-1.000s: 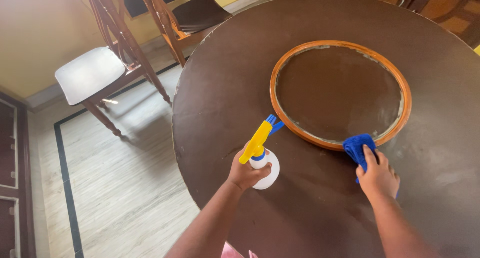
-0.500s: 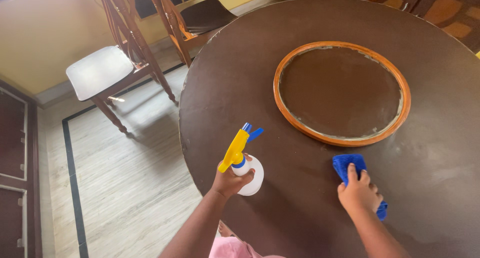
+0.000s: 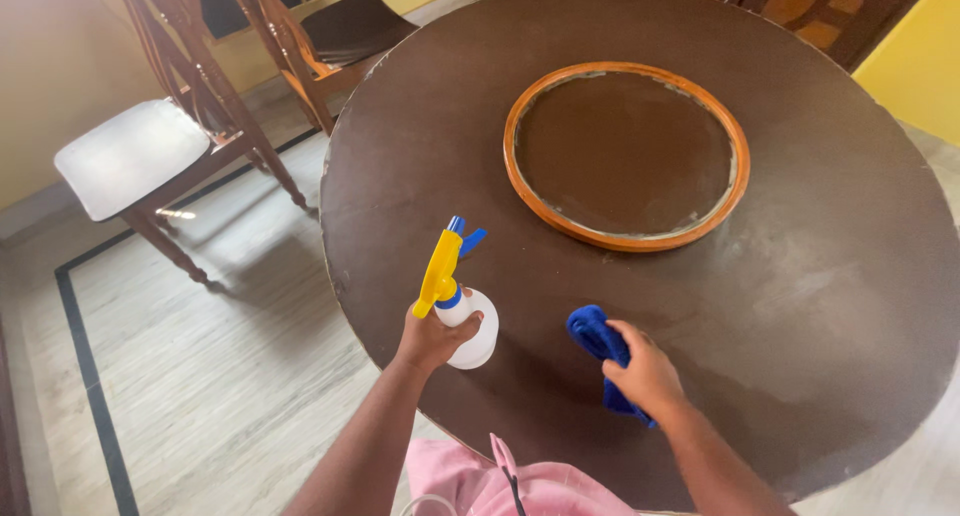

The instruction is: The person cleans a round wooden dining table and a wooden chair using a spray bottle and a blue cloth. They spray the table surface and wipe it down, then move to a chair to clean the seat and backrest.

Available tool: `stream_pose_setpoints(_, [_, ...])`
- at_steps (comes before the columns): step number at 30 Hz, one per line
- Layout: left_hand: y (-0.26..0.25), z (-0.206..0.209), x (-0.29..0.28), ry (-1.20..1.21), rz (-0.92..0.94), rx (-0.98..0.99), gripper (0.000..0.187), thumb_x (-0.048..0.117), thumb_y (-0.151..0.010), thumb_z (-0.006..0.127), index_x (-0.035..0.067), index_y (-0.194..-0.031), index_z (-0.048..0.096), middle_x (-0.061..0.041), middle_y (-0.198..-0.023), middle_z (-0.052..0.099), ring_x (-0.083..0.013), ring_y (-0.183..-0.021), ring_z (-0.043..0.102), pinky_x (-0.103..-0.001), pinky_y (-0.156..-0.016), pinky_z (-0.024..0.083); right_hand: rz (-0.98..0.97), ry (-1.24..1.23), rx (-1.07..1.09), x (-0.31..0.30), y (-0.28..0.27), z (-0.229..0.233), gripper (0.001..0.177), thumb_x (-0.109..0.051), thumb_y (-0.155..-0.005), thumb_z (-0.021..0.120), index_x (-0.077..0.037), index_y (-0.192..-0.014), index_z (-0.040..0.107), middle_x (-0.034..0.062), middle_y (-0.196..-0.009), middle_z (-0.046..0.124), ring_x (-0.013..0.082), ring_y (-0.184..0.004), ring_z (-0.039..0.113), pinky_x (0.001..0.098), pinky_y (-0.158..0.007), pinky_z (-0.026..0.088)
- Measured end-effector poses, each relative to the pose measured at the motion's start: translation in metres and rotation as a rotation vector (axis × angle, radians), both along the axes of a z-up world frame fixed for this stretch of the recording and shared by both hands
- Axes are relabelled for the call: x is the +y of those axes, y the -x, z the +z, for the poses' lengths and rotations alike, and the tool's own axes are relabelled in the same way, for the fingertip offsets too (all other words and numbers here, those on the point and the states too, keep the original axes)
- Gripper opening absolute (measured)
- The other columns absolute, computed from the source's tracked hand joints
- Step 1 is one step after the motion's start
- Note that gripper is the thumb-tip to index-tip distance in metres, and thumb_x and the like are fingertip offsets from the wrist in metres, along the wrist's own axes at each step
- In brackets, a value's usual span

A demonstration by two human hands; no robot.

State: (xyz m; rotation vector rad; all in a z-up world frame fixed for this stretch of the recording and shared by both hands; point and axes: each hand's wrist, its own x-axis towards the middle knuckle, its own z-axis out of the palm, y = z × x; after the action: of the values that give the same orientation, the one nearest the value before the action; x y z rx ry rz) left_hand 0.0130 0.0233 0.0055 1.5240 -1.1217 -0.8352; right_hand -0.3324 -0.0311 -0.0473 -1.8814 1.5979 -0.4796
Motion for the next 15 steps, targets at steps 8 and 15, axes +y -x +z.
stream_pose_setpoints(8, [-0.009, 0.024, 0.004, -0.155, -0.083, -0.028, 0.050, 0.023, -0.070, 0.088, 0.011, -0.113, 0.067, -0.005, -0.101, 0.074, -0.0165, -0.091, 0.072, -0.034, -0.084, 0.059, -0.290, -0.481, -1.363, 0.034, 0.039, 0.100, 0.063, -0.039, -0.088, 0.061, -0.009, -0.143, 0.056, 0.0132, -0.121, 0.071, 0.0283, -0.106, 0.069, 0.0471, -0.092, 0.056])
stream_pose_setpoints(15, [-0.033, 0.039, -0.008, -0.049, -0.320, -0.081, 0.095, 0.025, -0.068, 0.094, 0.012, -0.144, 0.040, -0.011, -0.134, 0.060, -0.0232, -0.124, 0.060, -0.038, -0.102, 0.051, -0.504, -0.440, -1.241, 0.085, 0.030, 0.114, 0.053, -0.025, -0.087, 0.057, -0.012, -0.138, 0.057, 0.0107, -0.118, 0.070, 0.0283, -0.104, 0.069, 0.0502, -0.090, 0.056])
